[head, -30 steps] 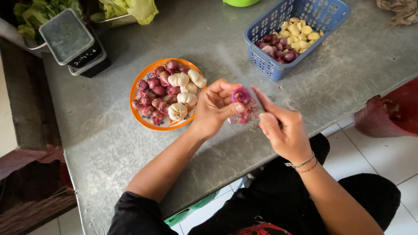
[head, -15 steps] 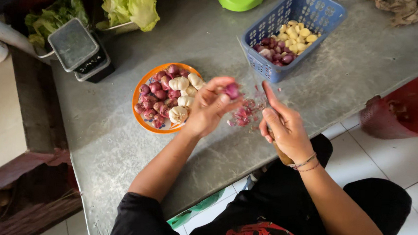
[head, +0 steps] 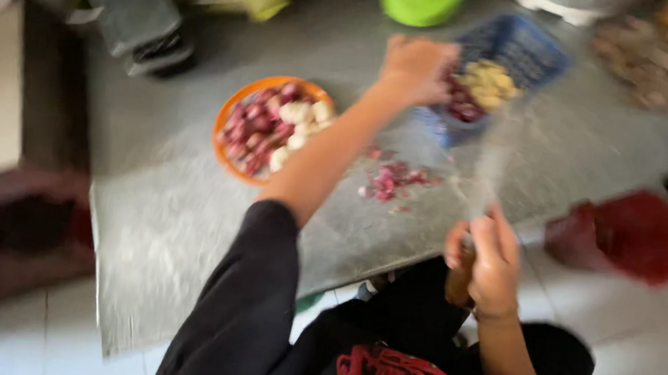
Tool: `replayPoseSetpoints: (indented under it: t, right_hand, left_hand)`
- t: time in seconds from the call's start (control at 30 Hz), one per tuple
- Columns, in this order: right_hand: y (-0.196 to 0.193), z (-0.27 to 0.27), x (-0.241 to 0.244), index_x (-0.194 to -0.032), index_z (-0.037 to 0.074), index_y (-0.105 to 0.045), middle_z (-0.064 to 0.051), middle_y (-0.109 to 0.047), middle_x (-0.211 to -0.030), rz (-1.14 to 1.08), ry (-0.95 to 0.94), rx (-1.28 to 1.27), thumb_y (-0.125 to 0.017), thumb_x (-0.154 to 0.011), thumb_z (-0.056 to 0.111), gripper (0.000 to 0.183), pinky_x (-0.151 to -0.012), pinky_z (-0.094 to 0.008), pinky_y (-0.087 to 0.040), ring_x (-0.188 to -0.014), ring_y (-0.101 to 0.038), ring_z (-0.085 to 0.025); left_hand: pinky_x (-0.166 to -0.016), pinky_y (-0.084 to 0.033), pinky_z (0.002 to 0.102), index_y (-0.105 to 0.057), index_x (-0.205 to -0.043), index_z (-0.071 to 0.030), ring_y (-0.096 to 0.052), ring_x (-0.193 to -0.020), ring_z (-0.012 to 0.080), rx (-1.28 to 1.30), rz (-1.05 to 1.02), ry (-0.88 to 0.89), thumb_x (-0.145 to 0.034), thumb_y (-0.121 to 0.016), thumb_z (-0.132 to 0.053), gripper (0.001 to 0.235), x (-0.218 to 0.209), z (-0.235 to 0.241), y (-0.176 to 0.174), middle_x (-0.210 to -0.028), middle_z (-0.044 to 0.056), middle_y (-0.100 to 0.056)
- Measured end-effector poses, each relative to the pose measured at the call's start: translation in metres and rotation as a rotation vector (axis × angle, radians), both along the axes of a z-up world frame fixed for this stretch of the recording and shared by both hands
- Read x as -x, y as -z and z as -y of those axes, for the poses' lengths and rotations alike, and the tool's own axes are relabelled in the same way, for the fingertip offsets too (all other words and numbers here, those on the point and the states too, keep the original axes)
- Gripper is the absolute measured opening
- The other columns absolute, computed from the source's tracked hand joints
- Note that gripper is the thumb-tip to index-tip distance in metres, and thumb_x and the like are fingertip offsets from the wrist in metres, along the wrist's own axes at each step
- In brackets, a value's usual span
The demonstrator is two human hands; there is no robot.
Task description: The person sits on a low stool and peels red onions using a knife. They pick up each onion from a plate, trim the ends, and remove the skin, placing the peeled onions into a blue basket.
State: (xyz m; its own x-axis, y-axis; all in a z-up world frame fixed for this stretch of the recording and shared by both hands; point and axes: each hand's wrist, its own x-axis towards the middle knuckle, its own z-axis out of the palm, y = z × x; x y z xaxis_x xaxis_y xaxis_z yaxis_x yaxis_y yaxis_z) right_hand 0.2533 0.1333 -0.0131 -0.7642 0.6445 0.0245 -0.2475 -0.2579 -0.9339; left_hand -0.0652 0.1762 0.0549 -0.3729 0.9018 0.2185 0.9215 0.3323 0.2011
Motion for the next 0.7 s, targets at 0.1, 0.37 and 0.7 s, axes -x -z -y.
replayPoseSetpoints:
  t: [0.1, 0.37, 0.7]
  right_hand:
    - [-0.003, 0.000, -0.011, -0.143, 0.000, -0.041, -0.010, -0.053, -0.075, -0.044, -0.005, 0.010, -0.043, -0.116, 0.025, 0.037, -0.056, -0.031, -0.043, -0.061, -0.049, -0.018]
    - [-0.024, 0.007, -0.011, -0.169, 0.006, -0.031, -0.010, -0.049, -0.072, -0.065, -0.113, -0.060, -0.043, -0.117, 0.034, 0.061, -0.060, -0.031, -0.040, -0.062, -0.045, -0.017]
    - [-0.018, 0.013, -0.008, -0.167, 0.005, -0.032, -0.009, -0.049, -0.070, -0.076, -0.156, 0.008, -0.046, -0.112, 0.038, 0.065, -0.059, -0.031, -0.041, -0.061, -0.045, -0.017]
  left_hand:
    - [-0.102, -0.037, 0.053, -0.076, -0.098, -0.021, -0.065, -0.109, 0.0269, 0.105, -0.192, -0.102, -0.083, -0.069, -0.034, 0.021, -0.010, -0.010, 0.008, -0.096, 0.006, -0.073]
    - [-0.091, -0.055, 0.047, -0.067, -0.128, -0.021, -0.068, -0.110, 0.0314, -0.275, -0.107, -0.192, -0.077, -0.067, -0.016, 0.052, 0.044, 0.127, 0.056, -0.124, 0.009, -0.071]
    - [-0.104, -0.047, 0.048, -0.074, -0.118, -0.035, -0.049, -0.128, 0.0372, 0.275, 0.064, -0.658, -0.078, -0.074, -0.027, 0.041, 0.138, 0.276, 0.049, -0.133, 0.012, -0.059]
